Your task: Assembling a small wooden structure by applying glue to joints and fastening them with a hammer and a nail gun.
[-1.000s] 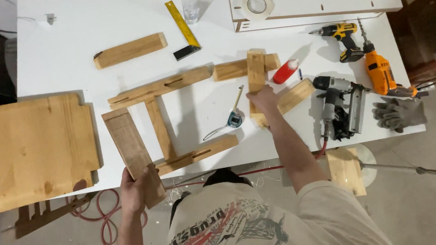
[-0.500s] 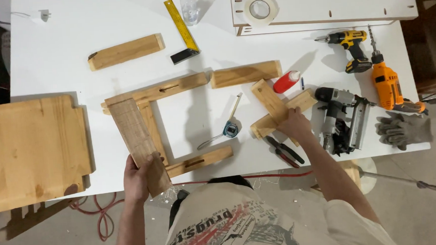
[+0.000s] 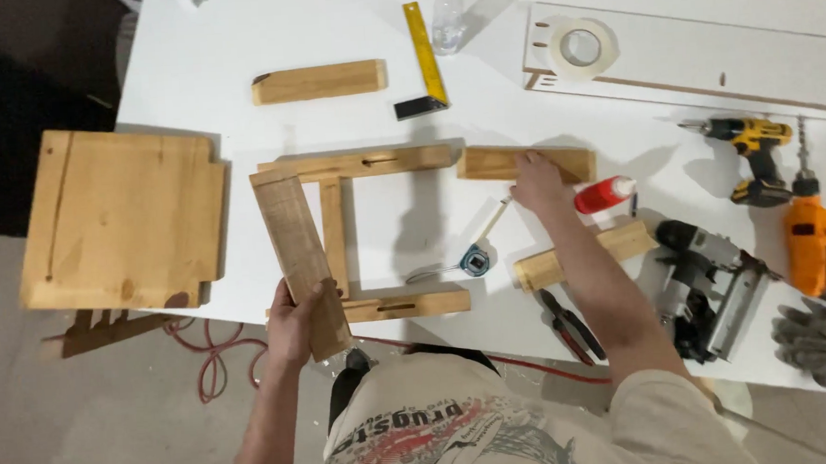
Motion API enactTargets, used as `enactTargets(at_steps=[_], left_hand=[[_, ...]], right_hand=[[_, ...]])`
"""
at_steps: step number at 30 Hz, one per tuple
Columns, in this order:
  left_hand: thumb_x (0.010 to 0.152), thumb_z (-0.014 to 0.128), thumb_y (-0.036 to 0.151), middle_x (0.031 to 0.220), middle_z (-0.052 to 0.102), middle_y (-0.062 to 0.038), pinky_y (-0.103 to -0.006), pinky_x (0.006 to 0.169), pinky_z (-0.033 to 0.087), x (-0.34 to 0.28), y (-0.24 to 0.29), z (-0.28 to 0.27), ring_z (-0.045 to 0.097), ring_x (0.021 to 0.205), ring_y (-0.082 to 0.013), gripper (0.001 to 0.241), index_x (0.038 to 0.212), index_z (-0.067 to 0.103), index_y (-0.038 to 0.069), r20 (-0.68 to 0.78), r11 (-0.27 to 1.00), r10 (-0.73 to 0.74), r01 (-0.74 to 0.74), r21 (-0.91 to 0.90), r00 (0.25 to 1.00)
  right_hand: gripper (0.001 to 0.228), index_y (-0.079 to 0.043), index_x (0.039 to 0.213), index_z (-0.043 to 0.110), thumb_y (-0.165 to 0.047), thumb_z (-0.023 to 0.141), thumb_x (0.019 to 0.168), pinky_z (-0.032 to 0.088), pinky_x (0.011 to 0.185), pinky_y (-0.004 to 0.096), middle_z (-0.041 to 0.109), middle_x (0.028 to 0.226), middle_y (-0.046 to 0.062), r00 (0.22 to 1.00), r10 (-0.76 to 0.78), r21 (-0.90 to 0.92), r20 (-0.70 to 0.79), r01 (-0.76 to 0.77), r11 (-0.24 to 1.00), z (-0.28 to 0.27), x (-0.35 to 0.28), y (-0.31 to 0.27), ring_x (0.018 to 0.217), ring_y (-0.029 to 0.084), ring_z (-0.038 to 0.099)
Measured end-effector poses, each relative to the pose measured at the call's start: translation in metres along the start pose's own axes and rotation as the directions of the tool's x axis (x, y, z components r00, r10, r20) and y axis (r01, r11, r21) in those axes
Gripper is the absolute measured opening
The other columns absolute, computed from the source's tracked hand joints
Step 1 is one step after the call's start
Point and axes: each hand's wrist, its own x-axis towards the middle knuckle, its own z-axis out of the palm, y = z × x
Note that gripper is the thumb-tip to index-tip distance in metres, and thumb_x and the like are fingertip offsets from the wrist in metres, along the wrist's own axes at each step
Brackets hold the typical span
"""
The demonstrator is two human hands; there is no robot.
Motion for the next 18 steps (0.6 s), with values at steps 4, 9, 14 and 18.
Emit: enactTargets(at_steps=[4, 9, 14, 18], left_hand=[[0.091, 0.076, 0.021, 0.133, 0.061, -0.025, -0.0646, 0.1, 0.047, -0.026, 0.018, 0.007, 0.062, 0.119, -0.0444, 0.058, 0.142, 0.053, 0.008, -0.102, 0.999, -0.007, 0.012, 0.048, 0.995], [0.09, 0.077, 0.023, 0.133, 0.061, -0.02, -0.0609, 0.101, 0.045, -0.041, 0.004, -0.017, 0.056, 0.119, -0.0347, 0.061, 0.145, 0.053, 0.009, -0.225, 1.0, 0.01, -0.005, 0.024, 0.974], [0.091, 0.076, 0.016, 0.123, 0.065, -0.021, -0.0617, 0.093, 0.051, -0.034, -0.012, -0.039, 0.065, 0.106, -0.0384, 0.056, 0.141, 0.054, 0.007, -0.254, 0.996, -0.023, 0.001, -0.086, 0.967], [0.089, 0.076, 0.017, 0.129, 0.061, -0.021, -0.0635, 0.096, 0.048, -0.042, 0.005, -0.028, 0.061, 0.112, -0.0373, 0.06, 0.143, 0.052, 0.007, -0.265, 0.998, -0.037, 0.02, -0.064, 0.964]], right_hand=[[0.092, -0.005, 0.151, 0.048, -0.026, 0.086, 0.07, 0.053, 0.099, 0.061, 0.046, 0.145, 0.023, 0.992, -0.022, -0.052, 0.122, 0.029, 0.998, 0.002, 0.044, 0.012, 0.135, 0.049, 0.048], [0.081, -0.003, 0.146, 0.054, -0.014, 0.082, 0.071, 0.056, 0.094, 0.055, 0.058, 0.135, 0.022, 0.992, -0.032, -0.127, 0.122, 0.047, 0.991, 0.018, 0.065, 0.036, 0.123, 0.043, 0.061], [0.077, -0.001, 0.146, 0.051, -0.004, 0.079, 0.074, 0.058, 0.094, 0.057, 0.051, 0.14, 0.024, 0.993, -0.076, -0.133, 0.09, 0.088, 0.987, -0.017, 0.047, 0.025, 0.127, 0.047, 0.056], [0.071, -0.006, 0.147, 0.05, -0.007, 0.076, 0.081, 0.048, 0.108, 0.057, 0.049, 0.141, 0.019, 0.98, -0.194, -0.173, 0.036, 0.198, 0.965, -0.024, 0.033, 0.008, 0.135, 0.045, 0.048]])
